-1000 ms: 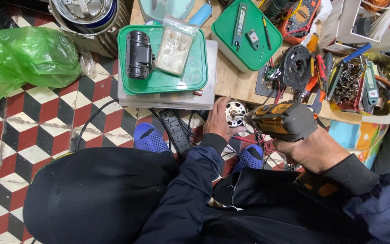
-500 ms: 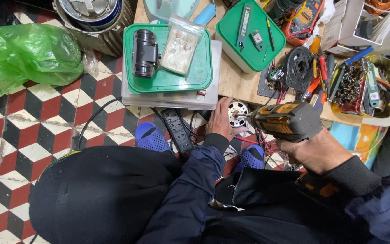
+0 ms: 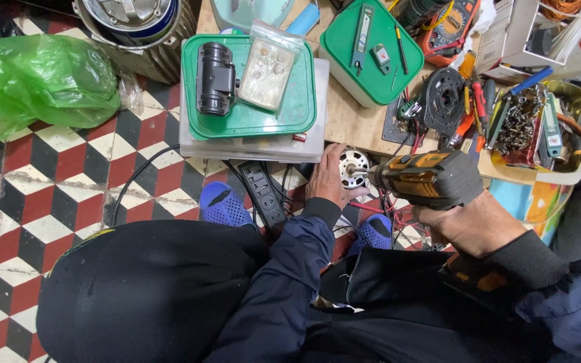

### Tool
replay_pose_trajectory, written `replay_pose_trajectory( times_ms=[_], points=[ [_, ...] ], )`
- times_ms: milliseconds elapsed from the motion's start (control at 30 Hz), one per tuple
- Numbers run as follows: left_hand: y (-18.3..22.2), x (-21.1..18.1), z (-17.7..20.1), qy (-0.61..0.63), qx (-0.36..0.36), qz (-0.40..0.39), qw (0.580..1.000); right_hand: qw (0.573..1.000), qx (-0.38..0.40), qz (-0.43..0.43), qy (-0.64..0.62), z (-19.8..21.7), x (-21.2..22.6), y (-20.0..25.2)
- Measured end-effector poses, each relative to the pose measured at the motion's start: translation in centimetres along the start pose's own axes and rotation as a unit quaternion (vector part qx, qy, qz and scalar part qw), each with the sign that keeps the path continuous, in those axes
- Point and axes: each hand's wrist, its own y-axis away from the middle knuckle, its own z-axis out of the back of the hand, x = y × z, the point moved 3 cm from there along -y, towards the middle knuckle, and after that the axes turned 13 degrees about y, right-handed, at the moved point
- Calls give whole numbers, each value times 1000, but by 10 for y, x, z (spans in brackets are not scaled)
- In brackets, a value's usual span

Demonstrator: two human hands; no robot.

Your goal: Using a power drill to create holes in a motor casing on a cluttered workspace.

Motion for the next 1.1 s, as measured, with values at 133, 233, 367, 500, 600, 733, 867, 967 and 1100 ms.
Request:
replay_pose_trajectory(
  times_ms=[133,233,367,500,600,733,867,967,1100],
  points=[
    [0,4,-2,5,-6,-12,1000,991,-19,-74,-113,13,16,3],
    [0,3,-2,8,-7,-13,1000,993,-9,-58,-101,5,7,2],
    [0,-1,1,8,-6,-7,1000,993,14,-62,-100,-2,0,1],
    [2,4,-2,7,-6,-25,1000,984,15,-123,-130,19,24,5],
    [2,4,-1,15,-8,-35,999,973,36,-173,-149,11,12,4],
    [2,8,-2,10,-6,-34,999,992,29,-80,-97,12,16,3],
    [-1,6,0,9,-8,-41,999,951,-19,-164,-262,30,30,16],
    [-4,13,-2,17,-1,-34,999,884,-61,-224,-406,27,27,44],
    [-4,13,-2,4,1,-39,999,820,-105,-294,-479,4,11,84]
  ],
)
